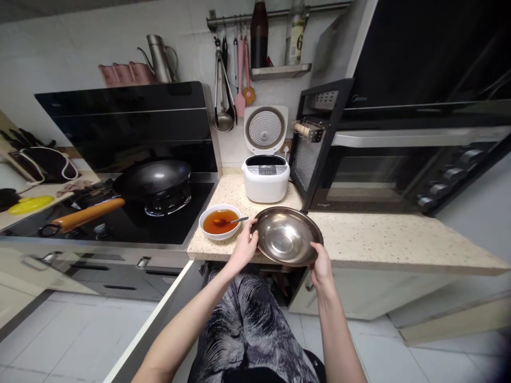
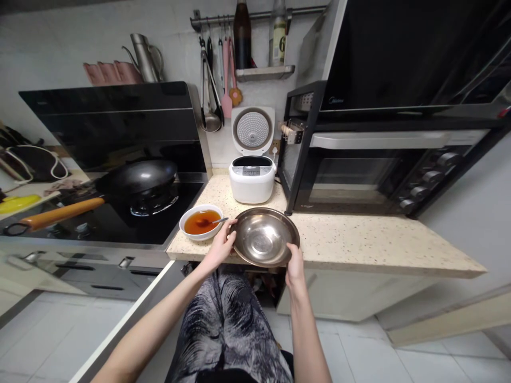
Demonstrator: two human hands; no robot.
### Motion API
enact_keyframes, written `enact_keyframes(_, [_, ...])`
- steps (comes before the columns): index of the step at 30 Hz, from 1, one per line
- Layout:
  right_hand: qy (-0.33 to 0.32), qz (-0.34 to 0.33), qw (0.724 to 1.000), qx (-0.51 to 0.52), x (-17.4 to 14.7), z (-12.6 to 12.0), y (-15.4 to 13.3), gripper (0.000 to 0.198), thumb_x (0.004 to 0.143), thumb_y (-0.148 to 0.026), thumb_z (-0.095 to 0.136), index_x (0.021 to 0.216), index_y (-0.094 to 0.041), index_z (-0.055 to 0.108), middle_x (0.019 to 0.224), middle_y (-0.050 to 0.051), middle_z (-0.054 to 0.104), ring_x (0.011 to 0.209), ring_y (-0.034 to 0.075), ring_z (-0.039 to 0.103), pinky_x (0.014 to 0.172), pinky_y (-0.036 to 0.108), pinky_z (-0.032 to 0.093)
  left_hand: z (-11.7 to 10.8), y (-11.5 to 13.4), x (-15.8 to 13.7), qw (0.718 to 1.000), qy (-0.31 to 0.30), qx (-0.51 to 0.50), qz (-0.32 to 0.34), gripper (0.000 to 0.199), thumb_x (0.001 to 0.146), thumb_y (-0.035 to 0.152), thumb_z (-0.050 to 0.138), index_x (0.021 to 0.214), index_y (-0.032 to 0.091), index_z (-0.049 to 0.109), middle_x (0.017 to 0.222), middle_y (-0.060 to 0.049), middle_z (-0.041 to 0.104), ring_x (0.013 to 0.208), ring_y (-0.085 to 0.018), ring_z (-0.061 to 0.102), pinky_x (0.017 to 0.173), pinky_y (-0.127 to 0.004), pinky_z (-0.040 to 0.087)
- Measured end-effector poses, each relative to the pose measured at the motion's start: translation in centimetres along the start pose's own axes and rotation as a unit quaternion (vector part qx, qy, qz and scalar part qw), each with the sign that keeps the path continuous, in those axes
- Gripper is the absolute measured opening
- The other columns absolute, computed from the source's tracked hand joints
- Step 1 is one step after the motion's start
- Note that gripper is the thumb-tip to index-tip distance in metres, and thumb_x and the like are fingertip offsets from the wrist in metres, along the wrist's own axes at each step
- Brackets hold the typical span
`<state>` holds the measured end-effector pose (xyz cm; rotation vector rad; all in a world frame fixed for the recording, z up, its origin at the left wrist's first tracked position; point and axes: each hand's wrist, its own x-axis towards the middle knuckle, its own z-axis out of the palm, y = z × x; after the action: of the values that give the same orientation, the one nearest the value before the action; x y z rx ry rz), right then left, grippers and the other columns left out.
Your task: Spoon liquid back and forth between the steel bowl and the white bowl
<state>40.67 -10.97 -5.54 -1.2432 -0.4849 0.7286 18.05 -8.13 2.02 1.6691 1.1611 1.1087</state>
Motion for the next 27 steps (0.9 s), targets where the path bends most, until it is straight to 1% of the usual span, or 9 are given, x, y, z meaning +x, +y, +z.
enact_keyframes(4, [-0.003,-0.001,1.000,-0.005,0.3,1.1,-0.2,0.030,0.065,-0.051,0.061,0.076,-0.023,0.063,0.077,-0.003,0.066,0.082,0.019,0.061,0.074,0.030,0.049,-0.4,-0.5,0.2,1.000,0.013,0.005,0.004,0.041,0.097,0.026,0.048,0.136,0.017,0.055,0.085,-0.002,0.061,0.058,-0.013,0.048,0.062,-0.027,0.046])
enact_keyframes(10, [-0.018,-0.004,1.000,-0.012,0.8,2.5,-0.6,0.029,0.064,-0.052,0.060,0.070,-0.024,0.060,0.070,-0.003,0.064,0.077,0.019,0.059,0.070,0.029,0.047,-0.9,-1.1,0.5,1.000,0.021,-0.011,0.002,0.035,0.096,0.028,0.049,0.129,0.019,0.060,0.094,-0.004,0.065,0.060,-0.013,0.052,0.063,-0.028,0.050])
enact_keyframes(14, [-0.035,-0.015,0.999,-0.021,1.1,3.0,-0.8,0.028,0.066,-0.052,0.061,0.067,-0.024,0.059,0.067,-0.003,0.065,0.075,0.019,0.059,0.068,0.029,0.047,-1.1,-1.4,0.6,1.000,0.030,-0.001,0.001,0.033,0.095,0.028,0.051,0.125,0.019,0.062,0.084,-0.002,0.062,0.060,-0.014,0.050,0.063,-0.028,0.050])
enact_keyframes(18, [-0.051,-0.027,0.998,-0.030,1.4,3.2,-1.1,0.029,0.067,-0.054,0.062,0.068,-0.024,0.062,0.066,-0.003,0.066,0.076,0.019,0.061,0.069,0.030,0.048,-1.2,-1.7,0.7,0.999,0.035,-0.018,0.001,0.034,0.095,0.034,0.054,0.125,0.021,0.063,0.077,0.000,0.059,0.058,-0.014,0.051,0.059,-0.027,0.050])
enact_keyframes(22, [-0.063,-0.030,0.997,-0.029,1.5,3.5,-1.4,0.032,0.067,-0.055,0.065,0.072,-0.023,0.067,0.073,-0.001,0.070,0.083,0.021,0.064,0.076,0.032,0.051,-1.2,-2.2,0.6,0.999,0.012,-0.045,-0.022,0.043,0.096,0.043,0.055,0.132,0.021,0.058,0.071,0.002,0.055,0.058,-0.015,0.053,0.058,-0.027,0.052])
enact_keyframes(24, [-0.068,-0.030,0.997,-0.028,1.6,3.7,-1.5,0.035,0.067,-0.056,0.066,0.075,-0.022,0.069,0.076,0.000,0.073,0.087,0.022,0.066,0.080,0.033,0.052,-1.3,-2.2,0.1,0.998,-0.007,-0.060,-0.036,0.047,0.097,0.045,0.055,0.137,0.021,0.054,0.074,0.001,0.058,0.061,-0.015,0.057,0.061,-0.028,0.055])
enact_keyframes(25, [-0.071,-0.030,0.997,-0.026,1.7,3.7,-1.6,0.036,0.067,-0.056,0.067,0.076,-0.021,0.070,0.078,0.001,0.074,0.089,0.022,0.066,0.082,0.033,0.052,-1.4,-2.1,-0.4,0.997,-0.015,-0.067,-0.042,0.049,0.097,0.046,0.055,0.140,0.021,0.052,0.078,-0.001,0.061,0.065,-0.016,0.061,0.065,-0.030,0.057])
enact_keyframes(27, [-0.084,-0.032,0.996,-0.024,2.0,3.7,-1.7,0.038,0.068,-0.056,0.068,0.082,-0.021,0.071,0.084,0.002,0.076,0.094,0.023,0.067,0.086,0.035,0.053,-2.1,-1.4,-1.6,0.998,-0.025,-0.044,-0.038,0.052,0.098,0.044,0.056,0.144,0.021,0.049,0.092,-0.007,0.069,0.078,-0.019,0.069,0.077,-0.034,0.059])
